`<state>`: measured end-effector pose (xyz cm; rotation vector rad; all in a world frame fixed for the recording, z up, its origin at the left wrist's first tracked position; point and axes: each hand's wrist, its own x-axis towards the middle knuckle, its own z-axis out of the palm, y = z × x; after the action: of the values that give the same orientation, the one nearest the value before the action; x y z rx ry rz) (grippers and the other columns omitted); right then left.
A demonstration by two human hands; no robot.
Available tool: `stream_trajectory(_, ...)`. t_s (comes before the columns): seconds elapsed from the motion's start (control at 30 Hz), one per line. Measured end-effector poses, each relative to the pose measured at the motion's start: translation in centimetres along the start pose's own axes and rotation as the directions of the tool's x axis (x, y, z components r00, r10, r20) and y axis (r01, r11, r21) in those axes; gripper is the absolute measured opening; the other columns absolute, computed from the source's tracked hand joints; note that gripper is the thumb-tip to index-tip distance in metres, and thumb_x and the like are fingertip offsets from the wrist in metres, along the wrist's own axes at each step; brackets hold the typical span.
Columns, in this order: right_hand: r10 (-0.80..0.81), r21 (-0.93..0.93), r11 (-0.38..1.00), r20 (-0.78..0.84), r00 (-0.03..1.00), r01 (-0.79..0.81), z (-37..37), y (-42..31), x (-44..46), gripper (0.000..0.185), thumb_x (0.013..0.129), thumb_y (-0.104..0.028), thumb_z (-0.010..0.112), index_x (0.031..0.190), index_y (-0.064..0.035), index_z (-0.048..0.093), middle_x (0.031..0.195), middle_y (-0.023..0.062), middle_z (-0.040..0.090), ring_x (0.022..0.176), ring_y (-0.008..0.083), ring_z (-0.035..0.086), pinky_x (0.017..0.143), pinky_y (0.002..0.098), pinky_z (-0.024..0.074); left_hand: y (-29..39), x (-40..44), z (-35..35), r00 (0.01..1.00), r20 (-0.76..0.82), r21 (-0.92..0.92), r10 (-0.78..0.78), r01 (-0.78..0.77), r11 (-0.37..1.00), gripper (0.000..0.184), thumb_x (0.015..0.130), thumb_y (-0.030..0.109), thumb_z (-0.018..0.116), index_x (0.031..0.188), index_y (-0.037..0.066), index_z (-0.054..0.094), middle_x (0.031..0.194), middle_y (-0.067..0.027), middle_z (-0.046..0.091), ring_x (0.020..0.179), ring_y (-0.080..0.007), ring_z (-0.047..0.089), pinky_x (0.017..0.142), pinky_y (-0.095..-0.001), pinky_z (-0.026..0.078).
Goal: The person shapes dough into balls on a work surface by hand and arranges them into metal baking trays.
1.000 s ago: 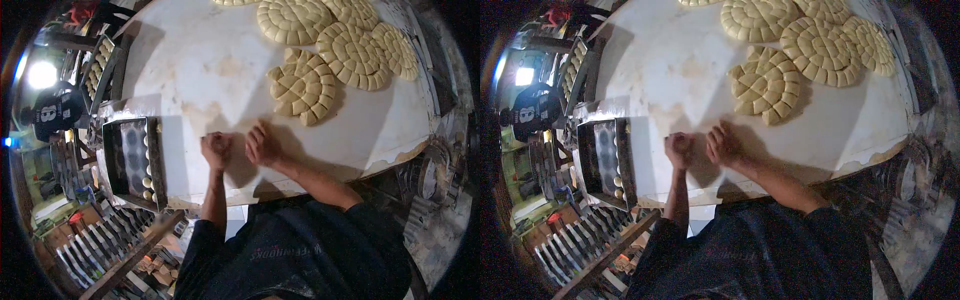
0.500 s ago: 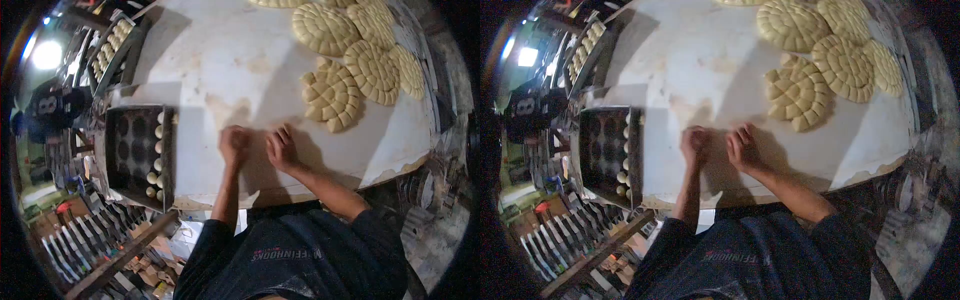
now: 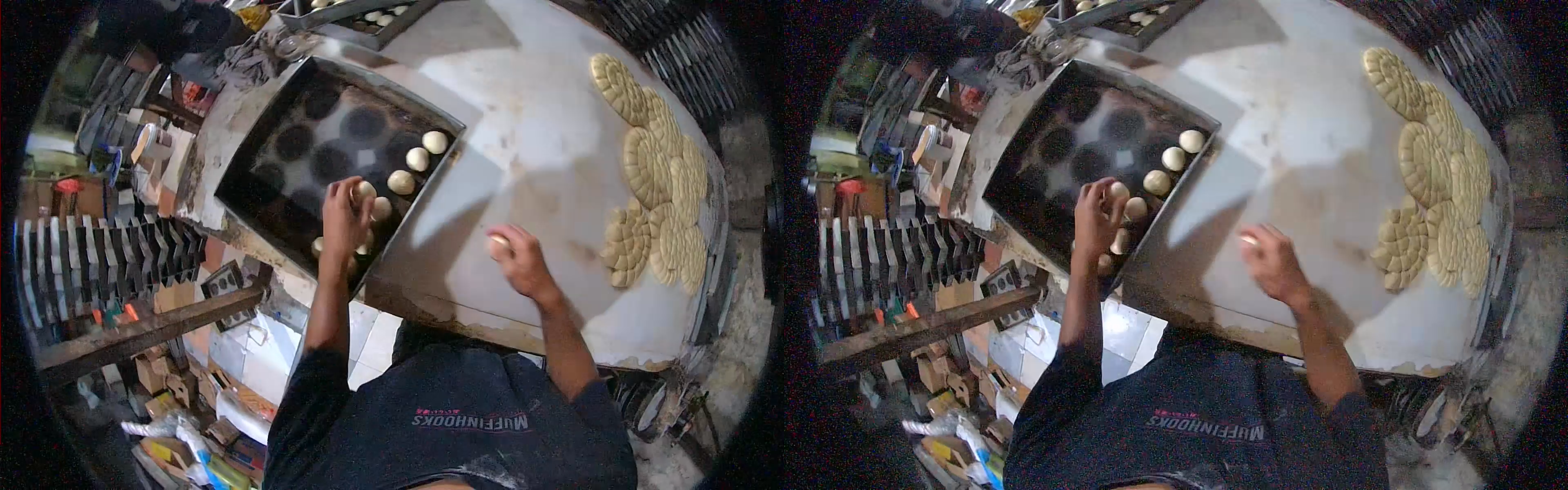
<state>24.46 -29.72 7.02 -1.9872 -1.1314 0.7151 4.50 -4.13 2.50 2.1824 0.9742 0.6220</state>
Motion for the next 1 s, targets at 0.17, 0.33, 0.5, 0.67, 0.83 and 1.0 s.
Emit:
stream_trajectory(0.17,-0.547,-0.054,0.835,-0.188,0.816,0.548,9.7,-8.2,13.8,0.031,0.081,-0.011,0.068,0.109,-0.0017,0.058,0.104,0.0154,0.059,0.095,0.0338,0.061,0.084,0.0411,0.0488,-6.0,1.7,0.8,0.993,0.081,0.046,0.086,-0.09,0.995,0.053,0.076,0.008,0.073,0.124,0.001,0.051,0.109,-0.0219,0.057,0.1,-0.0414,0.057,0.088,-0.0456,0.047)
stream_trajectory(0.33,-0.645,-0.486,0.692,-0.082,0.76,0.534,13.9,-4.4,16.7,0.031,0.078,-0.01,0.071,0.105,-0.0003,0.059,0.105,0.0155,0.059,0.097,0.0352,0.06,0.088,0.0459,0.0467,-2.9,-0.4,-0.5,0.988,-0.144,0.052,0.059,-0.052,0.997,0.068,0.073,0.01,0.075,0.131,0.001,0.041,0.111,-0.023,0.055,0.104,-0.0415,0.054,0.089,-0.0463,0.045)
stream_trajectory(0.5,-0.452,-0.288,0.88,-0.267,0.851,0.377,5.0,1.4,2.7,0.017,0.078,-0.007,0.068,0.092,0.0005,0.064,0.093,0.0144,0.059,0.088,0.034,0.06,0.081,0.0406,0.0492,8.0,-2.8,3.7,0.978,-0.179,-0.198,0.105,-0.14,0.97,0.04,0.077,0.011,0.071,0.114,0.003,0.057,0.098,-0.0156,0.059,0.087,-0.0317,0.056,0.078,-0.0402,0.047)
stream_trajectory(0.67,-0.032,-0.274,0.955,-0.469,0.882,-0.111,-2.0,12.8,-12.5,0.015,0.077,-0.006,0.065,0.092,-0.0028,0.064,0.078,0.0111,0.056,0.074,0.0269,0.058,0.067,0.0352,0.0487,14.7,-9.4,19.0,0.695,0.648,-0.303,0.311,-0.139,0.943,0.053,0.079,0.02,0.074,0.124,0.002,0.051,0.109,-0.0206,0.061,0.087,-0.0352,0.063,0.075,-0.0427,0.052)
stream_trajectory(0.83,0.66,0.619,0.741,-0.744,0.111,-0.259,-9.8,24.8,-22.7,0.021,0.089,-0.016,0.063,0.101,0.0009,0.066,0.083,0.002,0.062,0.065,0.0132,0.056,0.061,0.0292,0.0486,21.6,-15.6,30.6,0.376,0.825,-0.536,0.423,0.279,0.797,0.062,0.086,0.023,0.071,0.137,0.002,0.044,0.087,-0.0115,0.064,0.07,-0.0181,0.059,0.066,-0.033,0.051)
stream_trajectory(1.0,0.696,0.65,0.717,-0.688,0.207,-0.251,-13.2,30.3,-22.4,0.03,0.088,-0.015,0.061,0.111,0.0027,0.063,0.09,0.0043,0.063,0.083,0.0157,0.058,0.076,0.029,0.0464,30.3,-18.8,41.2,0.553,0.818,-0.52,0.161,0.591,0.617,0.054,0.091,0.023,0.067,0.135,0.0,0.045,0.082,-0.0005,0.059,0.066,-0.0079,0.049,0.055,-0.0251,0.042)
